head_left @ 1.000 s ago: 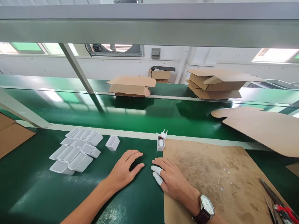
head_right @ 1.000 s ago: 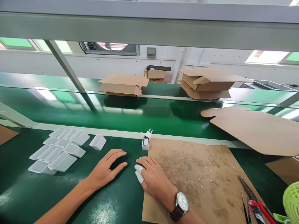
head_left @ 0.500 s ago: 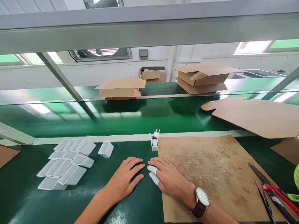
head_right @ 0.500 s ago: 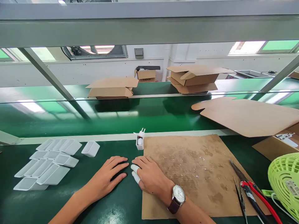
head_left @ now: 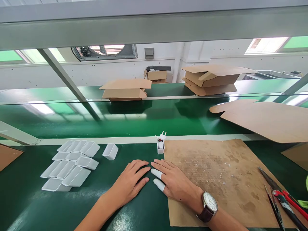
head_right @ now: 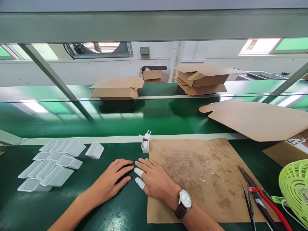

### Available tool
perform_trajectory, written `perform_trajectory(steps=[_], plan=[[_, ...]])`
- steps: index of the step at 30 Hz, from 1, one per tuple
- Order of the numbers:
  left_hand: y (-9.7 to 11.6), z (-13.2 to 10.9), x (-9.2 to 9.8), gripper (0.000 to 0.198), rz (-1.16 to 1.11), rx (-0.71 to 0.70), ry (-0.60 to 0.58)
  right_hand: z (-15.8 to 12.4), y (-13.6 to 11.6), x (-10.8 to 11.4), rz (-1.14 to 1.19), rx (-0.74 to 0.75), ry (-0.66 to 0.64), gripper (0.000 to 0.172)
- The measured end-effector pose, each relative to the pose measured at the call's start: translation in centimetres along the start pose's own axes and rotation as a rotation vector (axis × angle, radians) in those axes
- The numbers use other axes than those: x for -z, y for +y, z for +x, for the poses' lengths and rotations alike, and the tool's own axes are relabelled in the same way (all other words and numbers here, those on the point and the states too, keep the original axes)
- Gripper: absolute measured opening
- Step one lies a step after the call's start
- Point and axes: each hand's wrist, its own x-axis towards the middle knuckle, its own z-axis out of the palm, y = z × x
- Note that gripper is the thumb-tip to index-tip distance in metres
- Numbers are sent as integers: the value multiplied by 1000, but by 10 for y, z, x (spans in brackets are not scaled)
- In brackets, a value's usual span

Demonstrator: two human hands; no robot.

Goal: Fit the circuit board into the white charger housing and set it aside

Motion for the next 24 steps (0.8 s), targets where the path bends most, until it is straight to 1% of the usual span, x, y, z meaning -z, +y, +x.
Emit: perform_trajectory(steps=[5,11,14,18,20,24], plan=[[-1,1,0,31,16,-12,-13,0,1,2,10,-7,-17,30],[0,-1,-1,43,33,4,-52,-1,3,1,3,10,-52,32],[1,-1,-2,49,22,9,-46,-2,3,2,-32,32,-77,28],[5,0,-2,49,-42,4,27,1,0,7,-83,123,-86,10],[8,1,-1,45,-119,-18,82,3,-3,9,-90,181,-61,11],[13,3,3,40,-288,-50,153,4,-8,12,-84,252,-42,22]])
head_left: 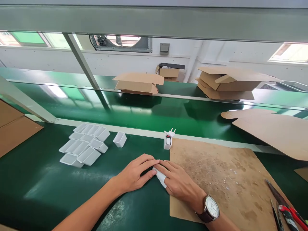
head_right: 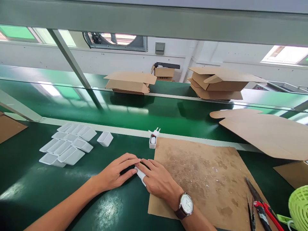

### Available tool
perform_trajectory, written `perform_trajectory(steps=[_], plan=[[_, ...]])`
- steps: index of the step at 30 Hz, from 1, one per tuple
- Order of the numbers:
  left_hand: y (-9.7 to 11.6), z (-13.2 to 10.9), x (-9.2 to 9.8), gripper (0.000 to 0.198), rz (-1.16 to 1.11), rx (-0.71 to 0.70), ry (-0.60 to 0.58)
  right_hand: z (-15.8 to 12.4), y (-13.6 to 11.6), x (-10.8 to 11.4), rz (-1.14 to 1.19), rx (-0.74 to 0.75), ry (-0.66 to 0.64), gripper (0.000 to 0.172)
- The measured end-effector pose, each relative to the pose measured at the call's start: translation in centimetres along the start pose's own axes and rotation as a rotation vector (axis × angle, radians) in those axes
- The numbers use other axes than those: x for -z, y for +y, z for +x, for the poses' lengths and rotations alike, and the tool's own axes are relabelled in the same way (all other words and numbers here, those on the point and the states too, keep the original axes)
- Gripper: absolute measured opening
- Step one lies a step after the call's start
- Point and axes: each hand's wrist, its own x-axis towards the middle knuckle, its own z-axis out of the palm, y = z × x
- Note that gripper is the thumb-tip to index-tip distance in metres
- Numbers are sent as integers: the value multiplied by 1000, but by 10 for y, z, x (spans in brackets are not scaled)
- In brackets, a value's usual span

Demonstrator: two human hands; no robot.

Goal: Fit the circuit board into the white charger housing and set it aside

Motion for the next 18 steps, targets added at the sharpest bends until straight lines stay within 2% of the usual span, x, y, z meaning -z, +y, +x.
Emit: perform_trajectory(steps=[8,18], plan=[[7,2,-2,29,-114,-59,138,-2,-3,4,41,53,-75,27],[8,3,-1,18,-130,-44,142,-3,-4,4,54,70,-100,27]])
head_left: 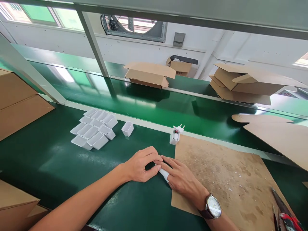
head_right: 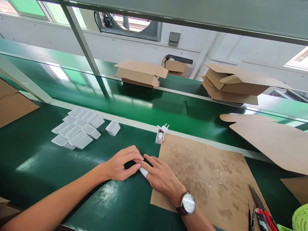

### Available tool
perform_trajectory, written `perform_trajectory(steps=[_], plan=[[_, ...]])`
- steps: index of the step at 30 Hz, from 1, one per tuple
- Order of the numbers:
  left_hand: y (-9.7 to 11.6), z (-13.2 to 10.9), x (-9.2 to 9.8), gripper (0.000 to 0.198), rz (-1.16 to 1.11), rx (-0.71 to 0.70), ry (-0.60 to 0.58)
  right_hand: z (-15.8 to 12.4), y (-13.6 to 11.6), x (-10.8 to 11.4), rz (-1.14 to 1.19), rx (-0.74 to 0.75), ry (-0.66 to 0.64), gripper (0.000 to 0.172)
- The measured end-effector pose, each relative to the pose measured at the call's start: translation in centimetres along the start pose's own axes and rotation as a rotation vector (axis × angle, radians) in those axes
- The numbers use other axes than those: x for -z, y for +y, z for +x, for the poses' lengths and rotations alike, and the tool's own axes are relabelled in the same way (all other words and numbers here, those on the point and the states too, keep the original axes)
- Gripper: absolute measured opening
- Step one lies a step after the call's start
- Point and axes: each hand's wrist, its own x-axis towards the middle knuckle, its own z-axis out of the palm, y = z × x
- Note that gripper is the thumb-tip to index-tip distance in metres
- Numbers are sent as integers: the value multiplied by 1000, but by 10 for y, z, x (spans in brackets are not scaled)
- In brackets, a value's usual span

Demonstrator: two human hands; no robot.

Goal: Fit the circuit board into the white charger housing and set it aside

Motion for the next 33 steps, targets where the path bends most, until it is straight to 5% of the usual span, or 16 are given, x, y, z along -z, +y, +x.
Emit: perform_trajectory(steps=[33], plan=[[-3,1,1,11,-59,-5,28,3,-1,-5,-99,23,49,26]])
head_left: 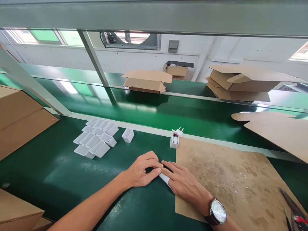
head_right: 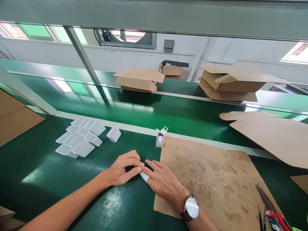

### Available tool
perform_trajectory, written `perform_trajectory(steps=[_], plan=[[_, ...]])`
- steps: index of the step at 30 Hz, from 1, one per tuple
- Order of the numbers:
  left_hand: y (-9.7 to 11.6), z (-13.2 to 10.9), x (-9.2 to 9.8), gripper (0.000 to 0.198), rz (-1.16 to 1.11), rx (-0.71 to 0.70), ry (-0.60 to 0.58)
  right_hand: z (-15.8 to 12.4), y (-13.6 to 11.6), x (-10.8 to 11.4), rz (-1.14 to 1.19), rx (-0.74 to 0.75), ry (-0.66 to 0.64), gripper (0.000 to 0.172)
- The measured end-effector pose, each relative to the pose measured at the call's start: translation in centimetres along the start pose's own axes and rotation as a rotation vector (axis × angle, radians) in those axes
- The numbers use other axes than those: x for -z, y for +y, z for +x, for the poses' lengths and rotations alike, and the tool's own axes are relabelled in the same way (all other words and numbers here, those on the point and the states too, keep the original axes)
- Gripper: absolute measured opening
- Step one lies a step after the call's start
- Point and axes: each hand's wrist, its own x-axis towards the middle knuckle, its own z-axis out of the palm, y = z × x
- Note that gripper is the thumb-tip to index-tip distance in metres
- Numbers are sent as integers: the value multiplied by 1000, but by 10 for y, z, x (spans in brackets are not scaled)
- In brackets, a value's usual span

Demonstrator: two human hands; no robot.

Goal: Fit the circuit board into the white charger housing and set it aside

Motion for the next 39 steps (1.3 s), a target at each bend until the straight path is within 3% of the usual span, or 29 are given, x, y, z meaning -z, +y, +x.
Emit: perform_trajectory(steps=[11,18,23,33,39], plan=[[-7,-2,-8,15,106,62,-56,-4,2,-14,23,-20,51,27],[-6,-3,-2,26,143,240,-281,-7,7,-14,81,-109,15,18],[4,-11,1,64,122,383,-395,-5,9,-9,201,-174,0,34],[-4,-15,-3,58,206,233,-415,4,8,9,396,-278,-66,37],[-9,-20,-7,62,251,285,-383,2,6,6,345,-314,-103,53]])
